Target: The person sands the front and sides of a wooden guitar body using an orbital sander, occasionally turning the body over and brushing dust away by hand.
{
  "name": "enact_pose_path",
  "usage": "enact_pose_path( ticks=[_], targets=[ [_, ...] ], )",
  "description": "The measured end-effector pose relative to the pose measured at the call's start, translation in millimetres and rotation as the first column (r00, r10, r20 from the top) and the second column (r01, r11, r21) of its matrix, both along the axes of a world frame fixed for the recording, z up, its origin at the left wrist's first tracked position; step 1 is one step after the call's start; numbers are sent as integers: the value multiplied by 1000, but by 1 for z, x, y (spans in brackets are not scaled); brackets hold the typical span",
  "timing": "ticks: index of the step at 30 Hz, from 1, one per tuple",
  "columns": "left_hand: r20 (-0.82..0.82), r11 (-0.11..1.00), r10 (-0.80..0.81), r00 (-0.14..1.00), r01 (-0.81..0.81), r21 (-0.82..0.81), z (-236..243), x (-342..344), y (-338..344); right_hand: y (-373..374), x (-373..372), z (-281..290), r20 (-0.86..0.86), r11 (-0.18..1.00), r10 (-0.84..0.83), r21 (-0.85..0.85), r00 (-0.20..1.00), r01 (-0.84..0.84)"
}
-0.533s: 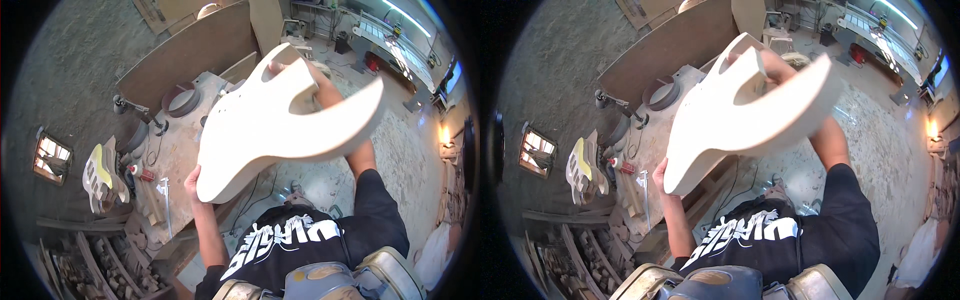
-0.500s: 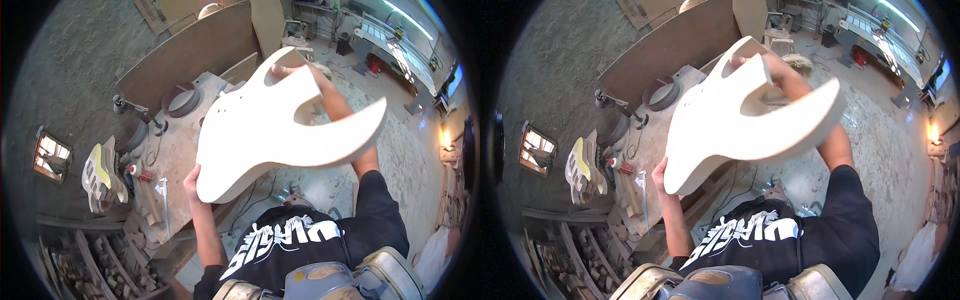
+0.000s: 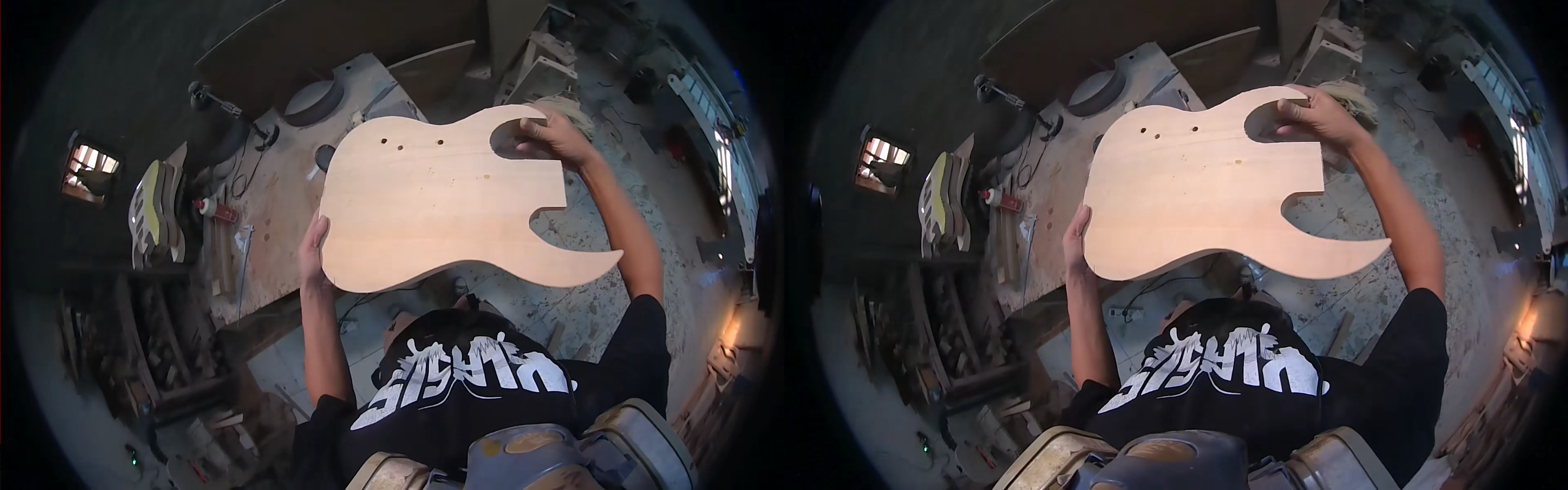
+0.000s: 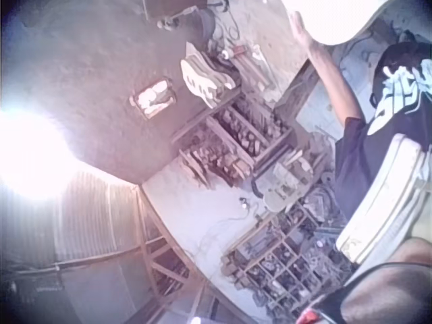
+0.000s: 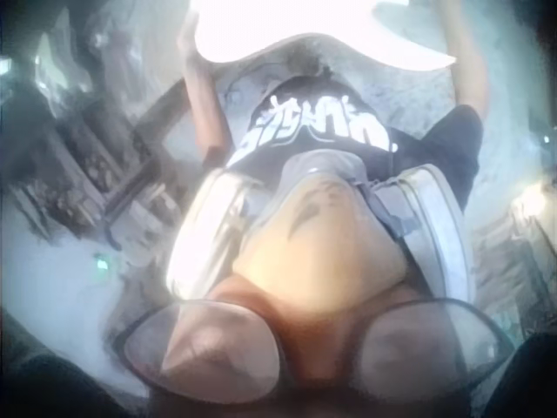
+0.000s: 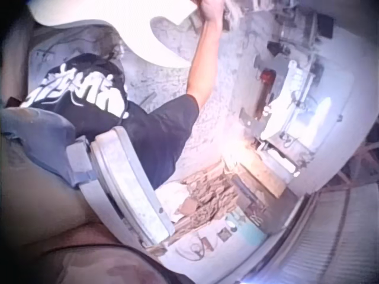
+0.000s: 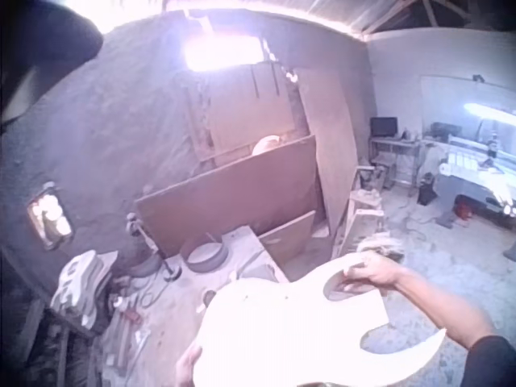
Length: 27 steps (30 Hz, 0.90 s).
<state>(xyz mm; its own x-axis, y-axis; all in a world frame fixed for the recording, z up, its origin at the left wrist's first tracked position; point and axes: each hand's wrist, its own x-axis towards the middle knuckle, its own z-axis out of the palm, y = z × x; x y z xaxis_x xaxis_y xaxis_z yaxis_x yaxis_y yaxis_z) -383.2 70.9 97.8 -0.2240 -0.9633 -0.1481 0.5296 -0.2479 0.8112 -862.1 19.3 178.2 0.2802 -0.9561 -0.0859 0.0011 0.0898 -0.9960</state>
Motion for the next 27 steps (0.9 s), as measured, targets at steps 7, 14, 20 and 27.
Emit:
enact_pose_path(
  ticks=[7, 14, 20, 27],
  targets=[
    [117, 994, 97, 988, -90, -64, -7, -22, -30, -81, -11, -39, -299, 988, 152, 10, 942, -156],
    [103, 973, 230, 968, -226, -49, -35, -42, -38, -124, -6, -62, -305, 994, 110, 39, 946, -103],
    [85, 966, 258, 962, -258, -13, -40, -48, -26, -137, 0, -81, -320, 991, 129, 74, 939, -111],
    [184, 958, 286, 940, -287, -25, -36, -47, -18, -129, 28, -81, -514, 999, 5, -25, 858, -20]
  ],
)
